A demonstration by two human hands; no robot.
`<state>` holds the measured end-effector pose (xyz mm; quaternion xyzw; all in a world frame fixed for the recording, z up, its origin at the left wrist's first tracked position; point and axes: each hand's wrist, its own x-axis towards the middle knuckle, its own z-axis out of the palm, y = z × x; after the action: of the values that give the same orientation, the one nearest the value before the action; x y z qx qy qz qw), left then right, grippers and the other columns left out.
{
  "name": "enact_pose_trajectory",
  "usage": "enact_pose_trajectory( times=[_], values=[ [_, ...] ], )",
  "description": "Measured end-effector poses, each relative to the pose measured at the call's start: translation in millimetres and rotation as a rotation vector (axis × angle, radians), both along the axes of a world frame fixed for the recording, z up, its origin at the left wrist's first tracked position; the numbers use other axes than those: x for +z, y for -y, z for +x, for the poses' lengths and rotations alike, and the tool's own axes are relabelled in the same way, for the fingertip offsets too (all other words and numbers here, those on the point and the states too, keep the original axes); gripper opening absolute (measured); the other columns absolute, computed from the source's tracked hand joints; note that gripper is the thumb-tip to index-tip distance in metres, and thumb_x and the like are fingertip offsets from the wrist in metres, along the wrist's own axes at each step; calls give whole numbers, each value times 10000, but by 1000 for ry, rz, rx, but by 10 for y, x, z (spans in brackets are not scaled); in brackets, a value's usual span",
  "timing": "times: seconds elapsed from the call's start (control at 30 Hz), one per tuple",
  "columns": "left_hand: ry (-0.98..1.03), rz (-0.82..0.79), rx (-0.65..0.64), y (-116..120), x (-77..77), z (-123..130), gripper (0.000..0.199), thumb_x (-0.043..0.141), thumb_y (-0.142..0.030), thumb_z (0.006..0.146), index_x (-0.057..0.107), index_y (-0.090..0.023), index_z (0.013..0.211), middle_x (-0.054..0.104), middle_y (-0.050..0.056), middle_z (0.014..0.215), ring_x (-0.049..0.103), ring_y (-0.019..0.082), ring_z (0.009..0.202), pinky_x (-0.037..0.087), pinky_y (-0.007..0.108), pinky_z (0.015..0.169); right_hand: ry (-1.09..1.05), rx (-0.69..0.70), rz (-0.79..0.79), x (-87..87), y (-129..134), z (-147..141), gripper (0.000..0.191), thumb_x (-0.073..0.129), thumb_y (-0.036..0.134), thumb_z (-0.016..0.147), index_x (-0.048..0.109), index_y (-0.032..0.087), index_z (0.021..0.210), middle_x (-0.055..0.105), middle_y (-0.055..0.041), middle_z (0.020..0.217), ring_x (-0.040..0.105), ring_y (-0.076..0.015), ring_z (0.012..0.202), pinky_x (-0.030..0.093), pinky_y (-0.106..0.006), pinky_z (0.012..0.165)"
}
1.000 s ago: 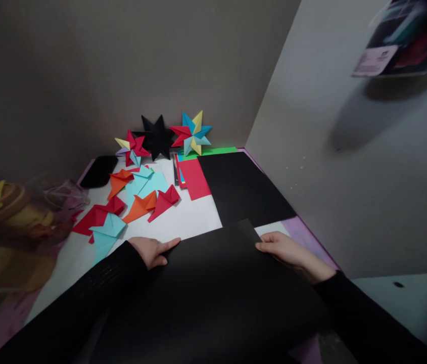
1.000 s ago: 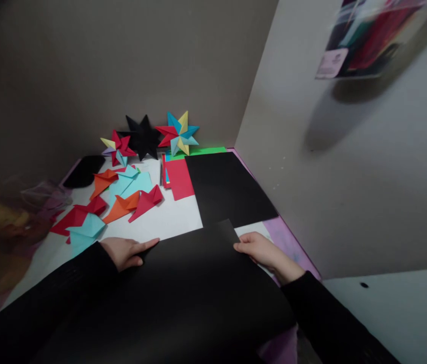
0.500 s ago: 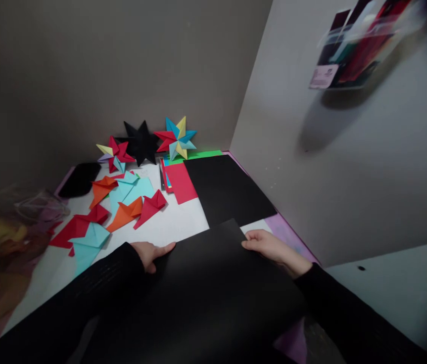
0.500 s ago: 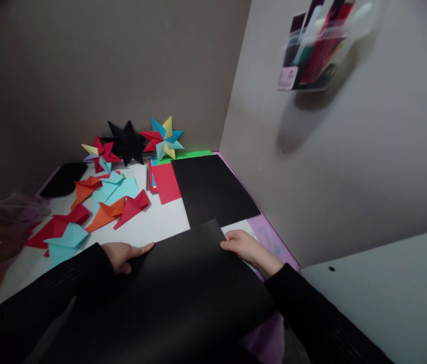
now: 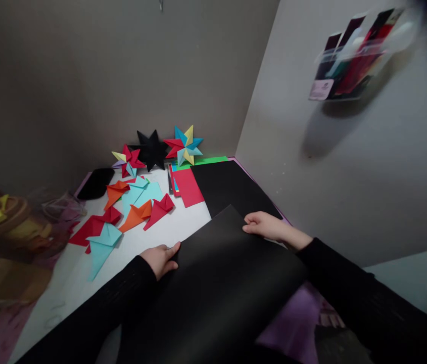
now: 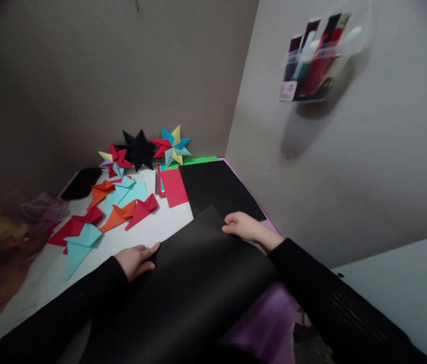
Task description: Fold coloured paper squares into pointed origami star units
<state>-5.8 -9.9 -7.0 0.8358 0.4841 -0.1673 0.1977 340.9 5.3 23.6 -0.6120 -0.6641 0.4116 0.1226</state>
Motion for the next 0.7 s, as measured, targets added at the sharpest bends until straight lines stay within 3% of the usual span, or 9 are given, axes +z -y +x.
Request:
enact_pose_trajectory(
  times=[0.2, 0.4, 0.6, 0.7],
  values=[
    [-28, 30, 121, 56, 23, 70, 584, 364, -387, 861, 289, -173, 1400, 598, 143, 1075, 607, 275, 932, 458, 335, 794, 47, 176, -107, 70, -603, -38, 230, 575, 316, 667, 403, 187, 585, 370, 64, 498, 333, -73, 445, 238, -213, 443],
    [14, 65, 210, 87, -6, 87, 573, 371, -391, 861, 306, -188, 1392, 611, 138, 1053, 608, 268, 917, 455, 340, 788, 121, 296, -203, -11, -954, -122, 291, 633, 365, 655, 417, 183, 584, 405, 57, 501, 390, -79, 446, 297, -213, 452],
    [-4, 77, 346, 127, 14, 176, 564, 358, -386, 874, 309, -167, 1391, 617, 152, 1032, 609, 275, 932, 455, 337, 780, 267, 379, -156, -24, -1317, -347, 310, 641, 357, 676, 408, 183, 569, 355, 72, 451, 361, -74, 436, 294, -216, 457],
    [-34, 61, 347, 112, 58, 214, 559, 344, -364, 882, 275, -177, 1404, 616, 161, 1041, 617, 279, 927, 457, 343, 772, 343, 414, -83, 3, -1452, -514, 268, 652, 279, 672, 435, 175, 551, 377, 62, 437, 367, -81, 442, 288, -228, 468]
  ],
)
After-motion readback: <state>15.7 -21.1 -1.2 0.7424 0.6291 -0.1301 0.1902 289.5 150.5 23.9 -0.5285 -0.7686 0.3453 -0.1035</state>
